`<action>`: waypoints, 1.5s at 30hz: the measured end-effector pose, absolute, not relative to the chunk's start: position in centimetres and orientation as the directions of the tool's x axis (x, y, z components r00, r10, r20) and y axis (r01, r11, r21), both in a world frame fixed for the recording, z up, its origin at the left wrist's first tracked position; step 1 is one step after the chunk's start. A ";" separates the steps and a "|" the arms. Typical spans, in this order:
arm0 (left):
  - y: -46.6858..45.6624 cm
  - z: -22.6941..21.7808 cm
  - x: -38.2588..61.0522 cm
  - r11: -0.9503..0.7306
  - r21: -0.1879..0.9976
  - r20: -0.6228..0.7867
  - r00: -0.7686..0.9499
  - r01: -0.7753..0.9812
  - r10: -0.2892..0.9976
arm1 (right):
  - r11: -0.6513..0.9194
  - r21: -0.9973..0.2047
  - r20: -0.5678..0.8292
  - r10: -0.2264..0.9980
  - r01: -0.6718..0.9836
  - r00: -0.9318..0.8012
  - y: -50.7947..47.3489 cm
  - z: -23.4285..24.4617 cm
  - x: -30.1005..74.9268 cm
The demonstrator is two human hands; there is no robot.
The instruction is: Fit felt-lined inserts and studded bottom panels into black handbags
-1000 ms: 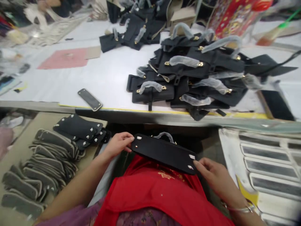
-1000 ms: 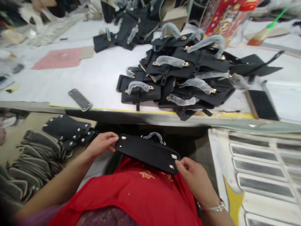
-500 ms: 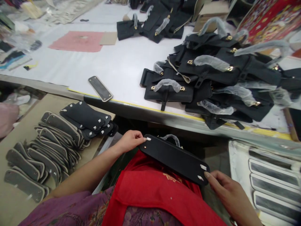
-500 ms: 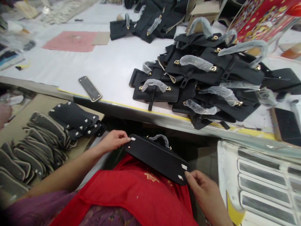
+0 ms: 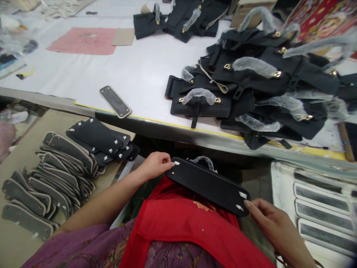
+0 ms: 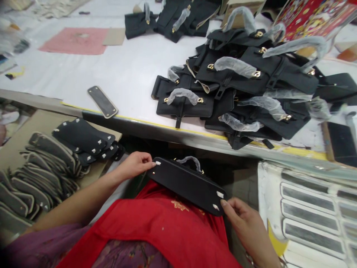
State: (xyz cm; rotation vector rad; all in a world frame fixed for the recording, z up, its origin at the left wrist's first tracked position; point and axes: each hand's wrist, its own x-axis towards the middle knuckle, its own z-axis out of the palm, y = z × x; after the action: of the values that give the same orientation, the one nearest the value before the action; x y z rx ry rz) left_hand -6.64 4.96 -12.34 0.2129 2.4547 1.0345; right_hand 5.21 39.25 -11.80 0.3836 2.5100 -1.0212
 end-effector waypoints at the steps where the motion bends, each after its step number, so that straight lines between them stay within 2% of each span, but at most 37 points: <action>1: 5.0 -12.0 -6.8 0.751 0.661 -0.354 -0.876 0.012 0.326 | 0.693 -0.607 -0.452 0.102 0.389 -0.886 39.1 -11.6 5.1; 5: 5.1 -10.5 -7.5 0.889 0.401 -0.362 -0.855 0.218 0.373 | 0.702 -0.619 -0.397 0.108 0.353 -0.911 38.5 -11.0 5.1; 8: 6.1 -9.7 -8.0 0.857 0.290 -0.226 -0.840 0.425 0.493 | 0.722 -0.610 -0.367 0.107 0.325 -0.924 38.6 -11.0 5.2; 13: 12.9 -9.3 -6.4 0.571 0.417 -0.043 -0.612 0.707 0.790 | 0.733 -0.608 -0.343 0.104 0.305 -0.934 39.6 -11.2 5.6; 17: 19.8 -10.5 -3.2 0.388 0.435 0.001 -0.431 0.813 0.902 | 0.720 -0.626 -0.332 0.101 0.299 -0.938 39.9 -11.2 6.1; 24: 23.7 -12.8 -1.1 0.412 0.377 -0.037 -0.431 0.829 0.902 | 0.709 -0.646 -0.298 0.104 0.281 -0.949 40.4 -11.6 6.8; 30: 24.1 -12.3 -0.6 0.417 0.354 -0.021 -0.439 0.837 0.898 | 0.677 -0.687 -0.265 0.104 0.263 -0.959 40.6 -12.0 7.3; 38: 24.8 -11.7 -0.8 0.390 0.270 -0.093 -0.380 0.880 0.920 | 0.631 -0.721 -0.284 0.108 0.286 -0.953 41.0 -12.3 7.3; 45: 25.2 -11.5 -0.9 0.394 0.254 -0.124 -0.374 0.884 0.919 | 0.605 -0.739 -0.296 0.102 0.295 -0.950 41.1 -12.4 7.1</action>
State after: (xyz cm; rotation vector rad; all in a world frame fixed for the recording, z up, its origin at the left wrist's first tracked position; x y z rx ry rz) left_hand -0.92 25.24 -11.52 1.5923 2.4090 0.2113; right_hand 7.05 41.07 -12.44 0.3284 2.6089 -1.2621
